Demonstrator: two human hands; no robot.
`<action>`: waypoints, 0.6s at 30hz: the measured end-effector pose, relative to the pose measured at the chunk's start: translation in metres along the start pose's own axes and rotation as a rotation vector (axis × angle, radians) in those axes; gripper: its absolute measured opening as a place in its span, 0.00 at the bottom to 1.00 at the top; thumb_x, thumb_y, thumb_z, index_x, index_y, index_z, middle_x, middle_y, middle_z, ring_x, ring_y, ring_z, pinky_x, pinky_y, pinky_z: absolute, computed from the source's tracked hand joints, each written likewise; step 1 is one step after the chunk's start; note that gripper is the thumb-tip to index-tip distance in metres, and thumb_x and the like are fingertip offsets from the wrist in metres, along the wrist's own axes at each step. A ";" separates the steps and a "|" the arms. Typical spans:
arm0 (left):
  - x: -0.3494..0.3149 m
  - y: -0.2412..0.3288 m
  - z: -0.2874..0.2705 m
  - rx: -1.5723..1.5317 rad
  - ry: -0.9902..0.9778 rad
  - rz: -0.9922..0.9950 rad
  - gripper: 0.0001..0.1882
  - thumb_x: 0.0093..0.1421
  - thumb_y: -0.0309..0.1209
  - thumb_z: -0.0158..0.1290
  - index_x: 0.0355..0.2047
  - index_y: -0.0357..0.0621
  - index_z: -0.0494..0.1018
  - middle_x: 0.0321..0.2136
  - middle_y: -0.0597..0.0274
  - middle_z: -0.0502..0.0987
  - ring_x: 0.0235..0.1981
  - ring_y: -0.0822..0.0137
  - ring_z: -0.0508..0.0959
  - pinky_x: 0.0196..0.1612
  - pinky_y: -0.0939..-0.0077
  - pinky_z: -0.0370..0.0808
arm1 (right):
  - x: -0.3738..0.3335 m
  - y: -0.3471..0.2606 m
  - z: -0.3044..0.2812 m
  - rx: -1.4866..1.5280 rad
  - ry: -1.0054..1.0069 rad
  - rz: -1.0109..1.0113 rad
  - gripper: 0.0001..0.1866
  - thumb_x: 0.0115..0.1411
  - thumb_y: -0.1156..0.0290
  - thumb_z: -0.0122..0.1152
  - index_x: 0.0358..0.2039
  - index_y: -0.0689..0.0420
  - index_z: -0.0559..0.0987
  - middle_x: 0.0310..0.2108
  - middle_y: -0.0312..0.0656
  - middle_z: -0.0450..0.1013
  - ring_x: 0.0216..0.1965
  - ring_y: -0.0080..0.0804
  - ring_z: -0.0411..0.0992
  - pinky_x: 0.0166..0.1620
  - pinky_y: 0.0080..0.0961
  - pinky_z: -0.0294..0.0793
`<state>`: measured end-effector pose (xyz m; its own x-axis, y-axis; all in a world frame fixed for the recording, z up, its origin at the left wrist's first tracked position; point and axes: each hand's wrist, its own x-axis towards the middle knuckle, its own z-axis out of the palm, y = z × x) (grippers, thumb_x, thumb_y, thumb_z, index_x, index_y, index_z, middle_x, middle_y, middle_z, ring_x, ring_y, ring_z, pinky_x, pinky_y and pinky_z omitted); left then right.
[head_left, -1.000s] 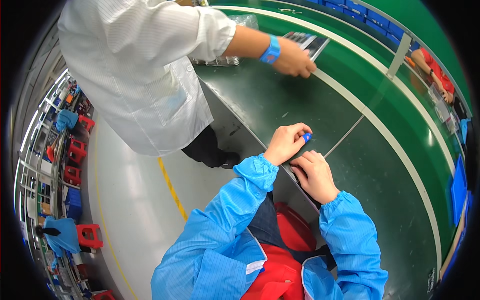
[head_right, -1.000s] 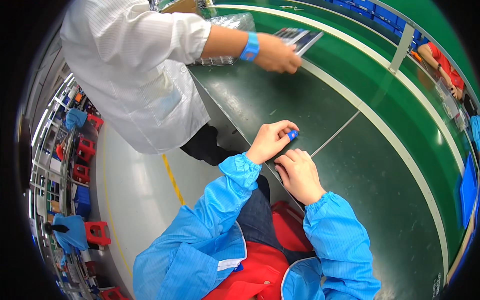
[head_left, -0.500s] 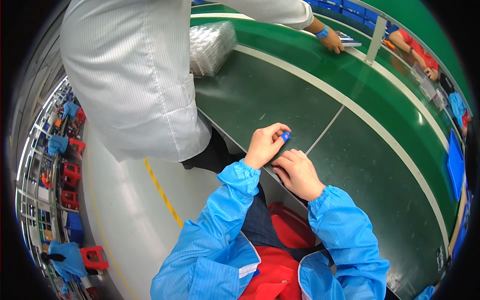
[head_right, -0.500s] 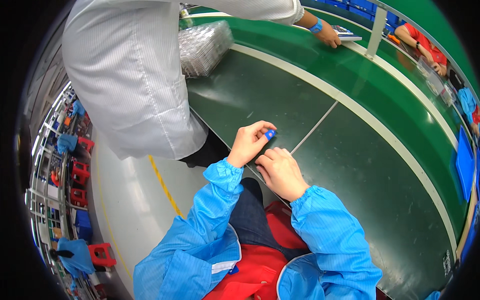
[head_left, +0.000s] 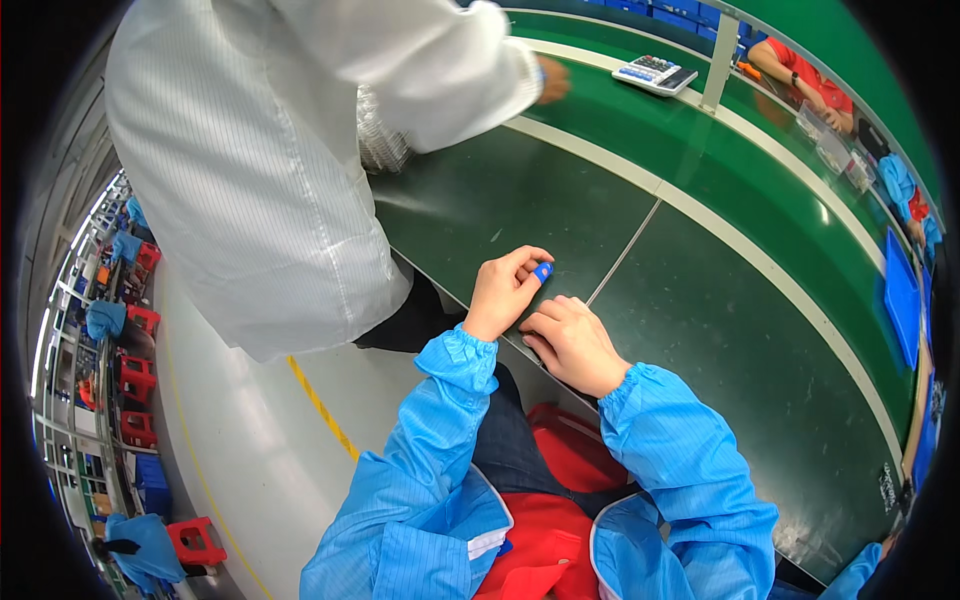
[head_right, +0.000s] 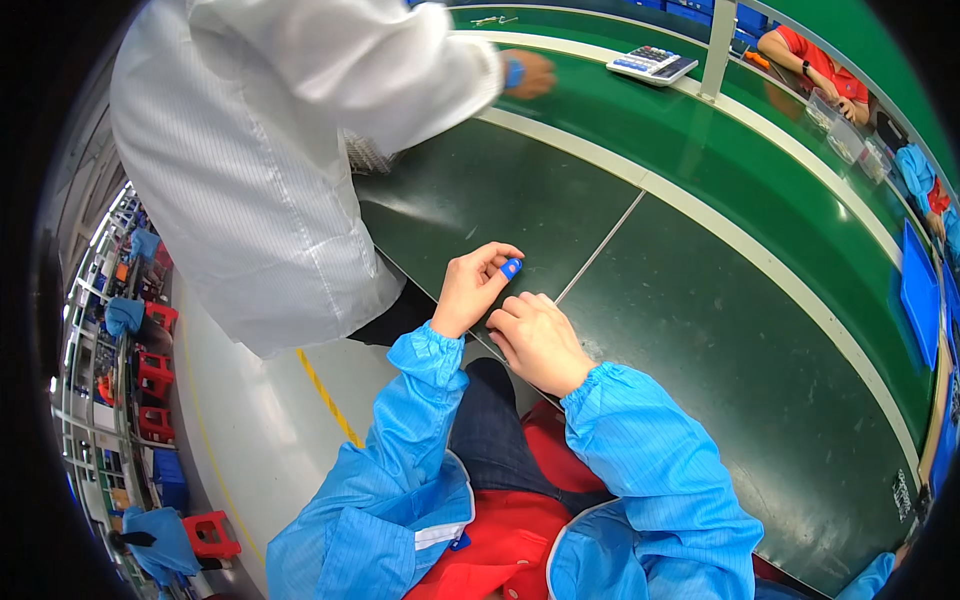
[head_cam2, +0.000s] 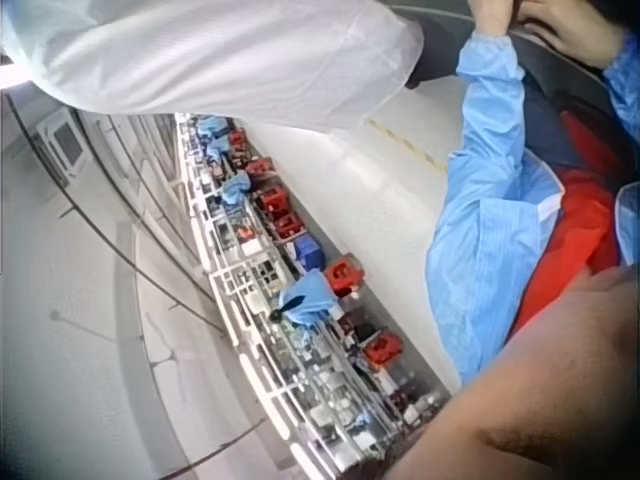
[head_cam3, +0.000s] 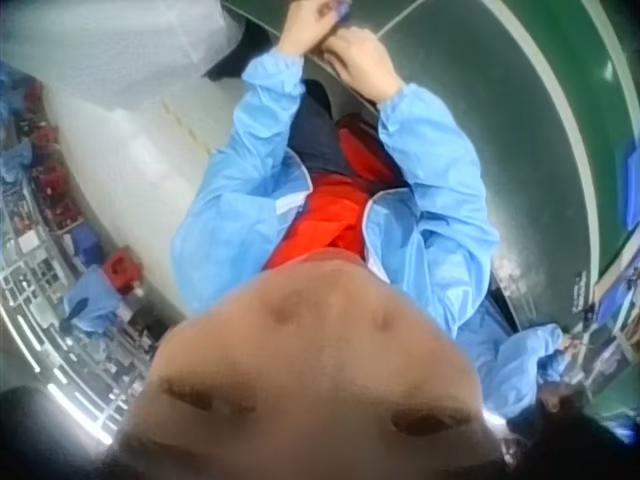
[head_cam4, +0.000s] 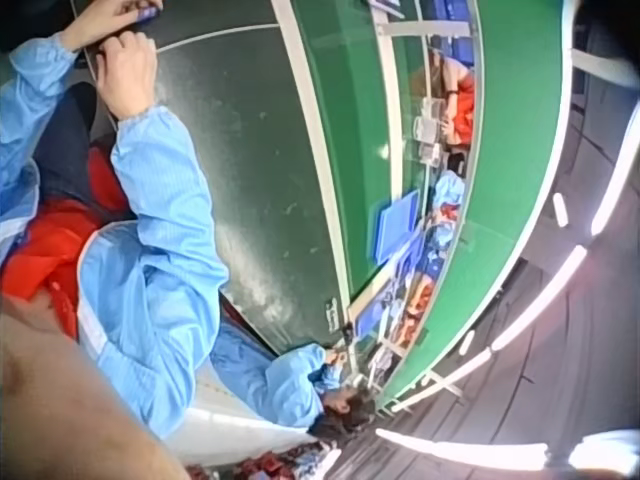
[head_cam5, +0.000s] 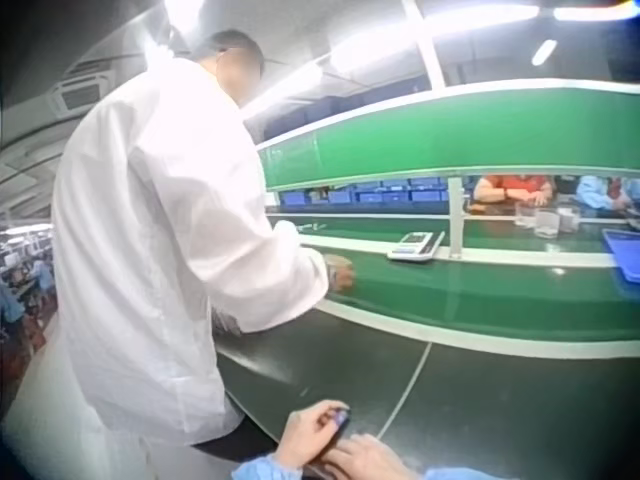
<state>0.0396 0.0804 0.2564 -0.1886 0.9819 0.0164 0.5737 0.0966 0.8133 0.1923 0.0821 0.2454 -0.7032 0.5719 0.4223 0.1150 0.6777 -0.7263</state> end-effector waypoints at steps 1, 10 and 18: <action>0.000 -0.001 0.000 0.002 0.002 -0.002 0.09 0.51 0.21 0.53 0.35 0.40 0.75 0.20 0.61 0.75 0.17 0.75 0.72 0.22 0.80 0.69 | 0.000 0.000 0.000 -0.002 -0.001 0.000 0.05 0.48 0.75 0.60 0.28 0.58 0.76 0.26 0.39 0.69 0.30 0.37 0.66 0.35 0.31 0.64; -0.001 -0.005 0.002 -0.048 0.012 0.017 0.08 0.52 0.22 0.53 0.35 0.39 0.75 0.19 0.61 0.75 0.17 0.76 0.72 0.22 0.81 0.69 | -0.001 0.000 0.000 -0.004 -0.010 0.015 0.05 0.48 0.75 0.60 0.28 0.57 0.76 0.26 0.40 0.69 0.31 0.37 0.67 0.36 0.32 0.64; -0.009 -0.006 0.002 -0.088 0.013 0.081 0.07 0.54 0.25 0.55 0.33 0.36 0.75 0.19 0.61 0.76 0.17 0.78 0.71 0.21 0.81 0.69 | -0.003 0.000 0.002 0.001 -0.014 0.005 0.06 0.48 0.75 0.61 0.28 0.57 0.76 0.27 0.40 0.70 0.31 0.37 0.67 0.35 0.31 0.64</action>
<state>0.0395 0.0715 0.2501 -0.1548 0.9838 0.0908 0.5152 0.0020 0.8571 0.1930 0.0791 0.2433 -0.7127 0.5687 0.4107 0.1183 0.6745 -0.7287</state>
